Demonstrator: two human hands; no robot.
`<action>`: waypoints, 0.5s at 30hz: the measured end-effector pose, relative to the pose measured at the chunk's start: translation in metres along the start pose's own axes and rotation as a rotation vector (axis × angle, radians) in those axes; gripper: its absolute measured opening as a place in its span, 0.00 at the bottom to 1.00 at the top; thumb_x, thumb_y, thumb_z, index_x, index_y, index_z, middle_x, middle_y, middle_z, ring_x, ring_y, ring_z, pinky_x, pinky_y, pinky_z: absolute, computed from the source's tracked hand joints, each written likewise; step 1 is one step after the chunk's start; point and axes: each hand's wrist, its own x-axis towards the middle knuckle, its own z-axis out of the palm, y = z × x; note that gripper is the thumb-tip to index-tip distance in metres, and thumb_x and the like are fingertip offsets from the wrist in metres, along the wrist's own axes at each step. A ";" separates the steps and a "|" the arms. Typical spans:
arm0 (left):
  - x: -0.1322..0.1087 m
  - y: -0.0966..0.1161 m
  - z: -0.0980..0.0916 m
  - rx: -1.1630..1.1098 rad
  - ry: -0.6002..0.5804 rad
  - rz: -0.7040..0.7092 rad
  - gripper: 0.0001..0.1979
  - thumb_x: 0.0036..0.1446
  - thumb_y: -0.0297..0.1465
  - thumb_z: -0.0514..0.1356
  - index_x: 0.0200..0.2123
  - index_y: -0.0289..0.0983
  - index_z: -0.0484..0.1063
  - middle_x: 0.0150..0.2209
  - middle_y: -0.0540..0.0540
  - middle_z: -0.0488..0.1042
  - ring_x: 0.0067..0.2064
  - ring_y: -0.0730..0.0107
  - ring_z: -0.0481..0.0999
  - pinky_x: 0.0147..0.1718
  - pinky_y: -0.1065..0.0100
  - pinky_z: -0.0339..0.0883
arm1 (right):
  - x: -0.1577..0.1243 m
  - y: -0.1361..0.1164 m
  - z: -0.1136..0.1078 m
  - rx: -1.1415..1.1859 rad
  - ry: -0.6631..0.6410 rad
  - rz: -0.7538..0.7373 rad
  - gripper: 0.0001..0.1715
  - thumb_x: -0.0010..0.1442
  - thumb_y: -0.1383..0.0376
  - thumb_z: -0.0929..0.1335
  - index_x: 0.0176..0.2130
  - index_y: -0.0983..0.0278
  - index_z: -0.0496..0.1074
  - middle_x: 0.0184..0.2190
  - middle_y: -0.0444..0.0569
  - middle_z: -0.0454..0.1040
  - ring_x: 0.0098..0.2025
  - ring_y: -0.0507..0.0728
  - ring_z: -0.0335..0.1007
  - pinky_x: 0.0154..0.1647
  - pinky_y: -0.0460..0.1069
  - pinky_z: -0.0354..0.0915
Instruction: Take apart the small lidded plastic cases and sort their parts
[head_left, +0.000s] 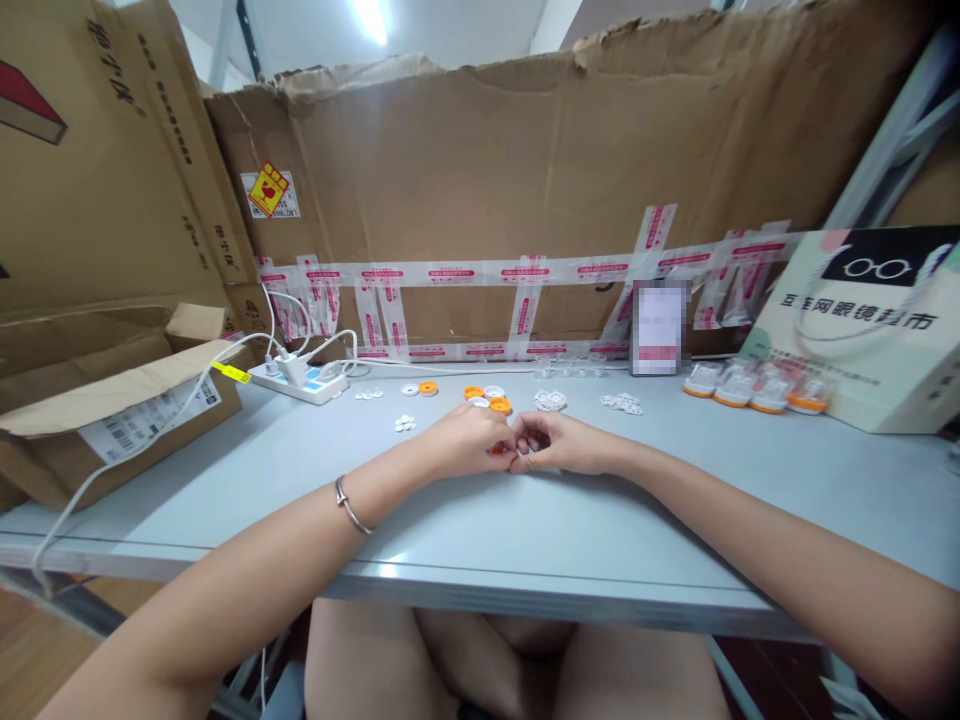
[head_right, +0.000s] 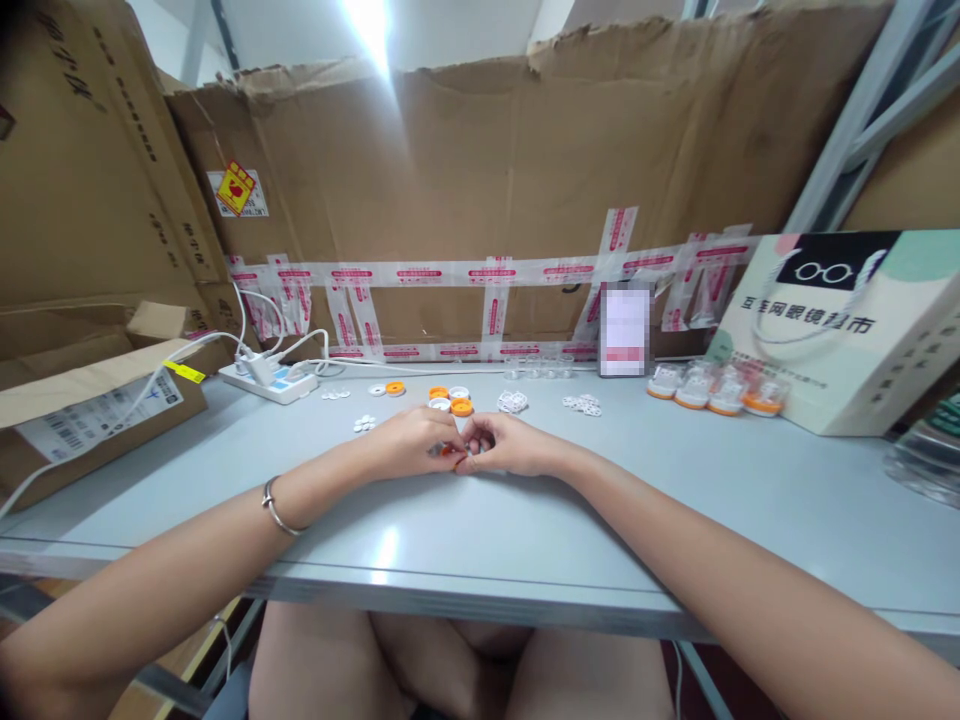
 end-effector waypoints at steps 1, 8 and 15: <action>0.000 0.000 0.000 0.034 0.003 0.009 0.08 0.52 0.31 0.56 0.26 0.35 0.73 0.26 0.47 0.74 0.29 0.72 0.70 0.29 0.72 0.56 | 0.000 0.000 0.000 -0.005 0.000 -0.004 0.19 0.42 0.57 0.71 0.31 0.65 0.65 0.26 0.41 0.61 0.27 0.49 0.55 0.27 0.45 0.53; 0.002 0.002 0.006 0.032 0.065 -0.040 0.07 0.49 0.29 0.57 0.23 0.36 0.73 0.24 0.49 0.73 0.27 0.73 0.70 0.28 0.72 0.55 | 0.000 0.001 0.000 0.001 0.001 0.000 0.19 0.43 0.57 0.71 0.32 0.65 0.65 0.26 0.41 0.61 0.27 0.49 0.54 0.27 0.45 0.53; -0.013 -0.029 -0.034 -0.052 0.115 -0.278 0.07 0.46 0.26 0.55 0.28 0.34 0.74 0.29 0.47 0.75 0.30 0.73 0.71 0.30 0.74 0.59 | -0.004 -0.005 0.000 -0.030 0.030 0.041 0.22 0.42 0.54 0.71 0.34 0.65 0.67 0.27 0.42 0.62 0.28 0.49 0.55 0.28 0.46 0.53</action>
